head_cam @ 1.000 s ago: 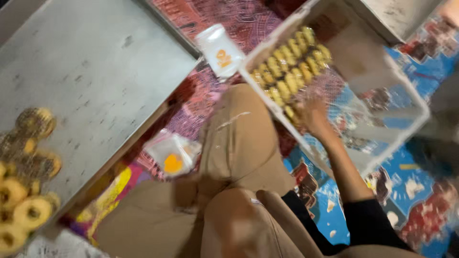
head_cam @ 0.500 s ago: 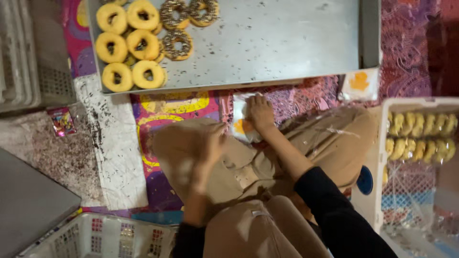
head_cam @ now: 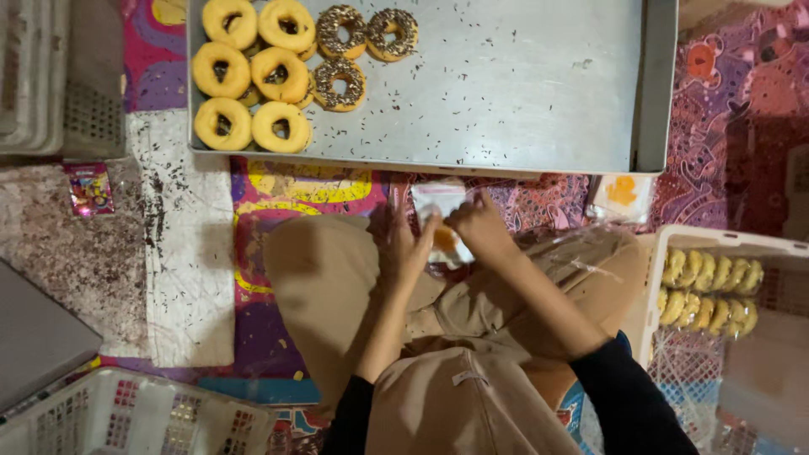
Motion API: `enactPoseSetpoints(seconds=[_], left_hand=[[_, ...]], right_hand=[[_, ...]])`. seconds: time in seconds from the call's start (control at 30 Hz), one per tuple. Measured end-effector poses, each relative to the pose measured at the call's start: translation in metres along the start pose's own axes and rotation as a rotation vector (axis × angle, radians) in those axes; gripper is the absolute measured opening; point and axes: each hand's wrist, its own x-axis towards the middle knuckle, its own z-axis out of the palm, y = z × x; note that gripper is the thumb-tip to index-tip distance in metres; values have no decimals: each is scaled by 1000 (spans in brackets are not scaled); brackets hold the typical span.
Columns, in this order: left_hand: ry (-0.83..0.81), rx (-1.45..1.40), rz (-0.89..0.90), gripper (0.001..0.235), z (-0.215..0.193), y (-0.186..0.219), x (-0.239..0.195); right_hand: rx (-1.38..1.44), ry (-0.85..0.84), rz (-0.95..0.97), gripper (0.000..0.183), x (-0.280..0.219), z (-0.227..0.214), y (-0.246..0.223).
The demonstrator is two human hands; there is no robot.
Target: The person sits on the floor and individually places doughnuts into small plastic bags. They then place the sealed bags into a white plastic crate.
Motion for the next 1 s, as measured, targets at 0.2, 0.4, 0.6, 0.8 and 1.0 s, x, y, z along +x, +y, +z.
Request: enactPoseSetpoints(seconds=[0.2, 0.4, 0.6, 0.8, 1.0], left_hand=[[-195, -347, 374, 39, -11, 78, -46], [243, -1359, 160, 75, -66, 33, -32], [551, -1748, -61, 21, -159, -99, 33], [617, -2053, -201, 33, -186, -119, 51], [344, -2308, -114, 25, -186, -99, 59]], right_hand=[[-53, 256, 167, 45, -49, -117, -34], [787, 110, 141, 101, -15, -205, -89], [624, 152, 244, 69, 160, -236, -91], [319, 457, 219, 35, 285, -194, -117], [897, 305, 210, 66, 204, -206, -86]])
